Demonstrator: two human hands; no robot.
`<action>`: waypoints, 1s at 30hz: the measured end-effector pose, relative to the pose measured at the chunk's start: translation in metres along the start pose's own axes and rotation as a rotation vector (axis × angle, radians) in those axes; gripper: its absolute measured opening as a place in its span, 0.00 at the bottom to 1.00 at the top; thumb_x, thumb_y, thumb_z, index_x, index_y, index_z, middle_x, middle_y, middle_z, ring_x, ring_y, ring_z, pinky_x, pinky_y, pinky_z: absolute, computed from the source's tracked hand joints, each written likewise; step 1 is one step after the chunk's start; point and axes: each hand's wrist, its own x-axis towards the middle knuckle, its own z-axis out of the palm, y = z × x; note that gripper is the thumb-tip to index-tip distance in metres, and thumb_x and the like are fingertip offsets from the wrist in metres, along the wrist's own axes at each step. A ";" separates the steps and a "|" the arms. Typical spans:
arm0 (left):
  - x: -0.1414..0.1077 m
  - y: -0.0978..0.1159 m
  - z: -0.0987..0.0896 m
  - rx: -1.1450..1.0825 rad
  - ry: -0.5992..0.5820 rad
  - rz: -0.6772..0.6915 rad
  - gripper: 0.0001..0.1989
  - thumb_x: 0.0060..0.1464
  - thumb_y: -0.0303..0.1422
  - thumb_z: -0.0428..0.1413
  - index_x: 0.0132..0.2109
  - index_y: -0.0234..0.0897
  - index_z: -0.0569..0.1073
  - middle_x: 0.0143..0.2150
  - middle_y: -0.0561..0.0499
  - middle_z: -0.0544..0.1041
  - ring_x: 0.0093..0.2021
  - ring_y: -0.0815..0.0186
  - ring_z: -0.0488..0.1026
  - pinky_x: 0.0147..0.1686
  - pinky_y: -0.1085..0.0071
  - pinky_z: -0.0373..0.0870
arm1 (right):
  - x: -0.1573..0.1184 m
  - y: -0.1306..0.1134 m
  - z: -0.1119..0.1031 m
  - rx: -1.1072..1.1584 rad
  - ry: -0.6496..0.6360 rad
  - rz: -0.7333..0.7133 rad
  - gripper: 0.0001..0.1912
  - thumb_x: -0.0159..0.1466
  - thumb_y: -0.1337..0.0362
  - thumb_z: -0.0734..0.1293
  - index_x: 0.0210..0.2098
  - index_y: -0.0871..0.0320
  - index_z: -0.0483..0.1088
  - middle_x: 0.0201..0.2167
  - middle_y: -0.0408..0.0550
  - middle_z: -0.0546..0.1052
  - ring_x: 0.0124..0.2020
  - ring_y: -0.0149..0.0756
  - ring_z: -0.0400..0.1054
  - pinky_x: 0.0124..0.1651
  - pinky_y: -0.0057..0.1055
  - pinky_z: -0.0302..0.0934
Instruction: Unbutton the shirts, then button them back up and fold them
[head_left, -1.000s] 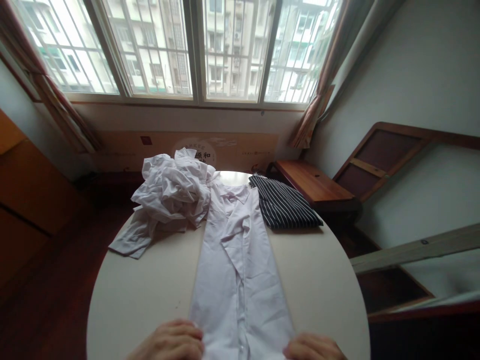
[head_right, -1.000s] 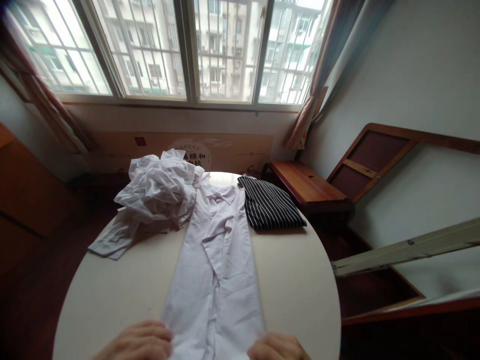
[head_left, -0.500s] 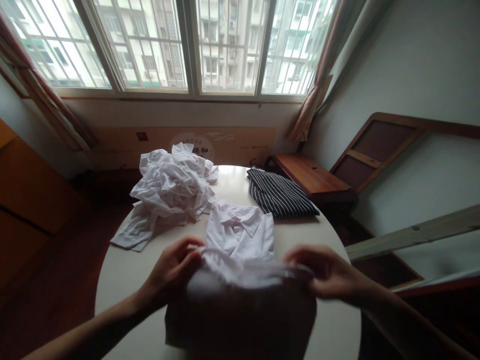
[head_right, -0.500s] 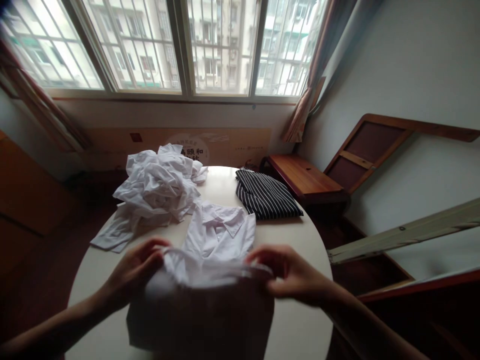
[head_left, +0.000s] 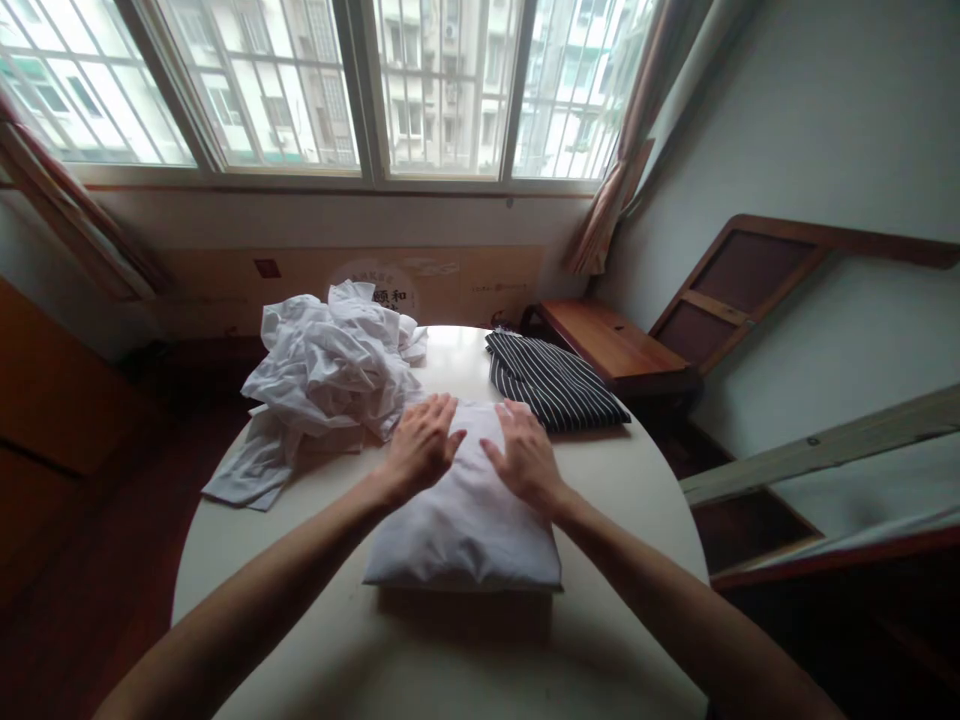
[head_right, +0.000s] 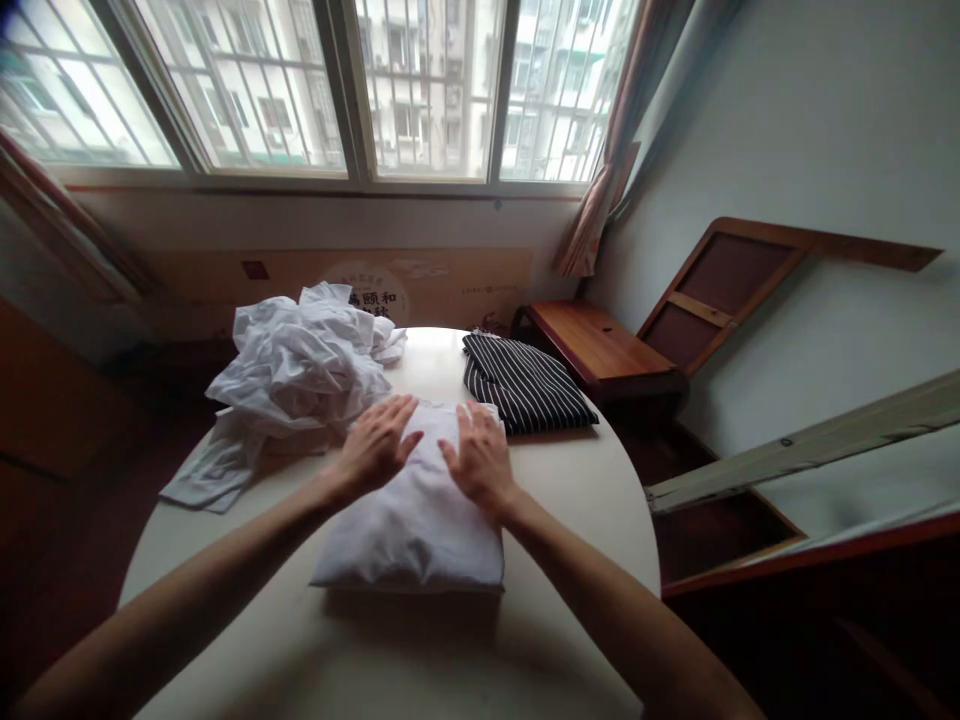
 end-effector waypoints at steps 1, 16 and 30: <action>-0.003 0.004 0.011 -0.007 -0.041 0.044 0.25 0.62 0.39 0.42 0.62 0.32 0.60 0.63 0.41 0.62 0.64 0.56 0.55 0.61 0.59 0.52 | -0.007 -0.011 0.007 -0.032 -0.042 -0.051 0.31 0.63 0.55 0.59 0.61 0.67 0.56 0.62 0.62 0.58 0.64 0.49 0.48 0.64 0.45 0.44; -0.027 -0.018 0.034 -0.022 -0.239 -0.049 0.38 0.56 0.54 0.42 0.65 0.33 0.55 0.68 0.36 0.50 0.68 0.48 0.43 0.63 0.52 0.41 | -0.097 0.040 0.005 0.056 -0.290 0.152 0.40 0.61 0.47 0.58 0.62 0.72 0.54 0.65 0.65 0.52 0.67 0.50 0.42 0.66 0.48 0.35; -0.139 0.006 0.009 -0.813 -0.088 -0.380 0.32 0.51 0.46 0.56 0.61 0.41 0.62 0.67 0.43 0.53 0.67 0.50 0.47 0.63 0.52 0.46 | -0.082 -0.025 -0.044 1.576 -0.424 1.025 0.28 0.54 0.57 0.70 0.51 0.63 0.64 0.42 0.58 0.77 0.38 0.43 0.74 0.41 0.37 0.68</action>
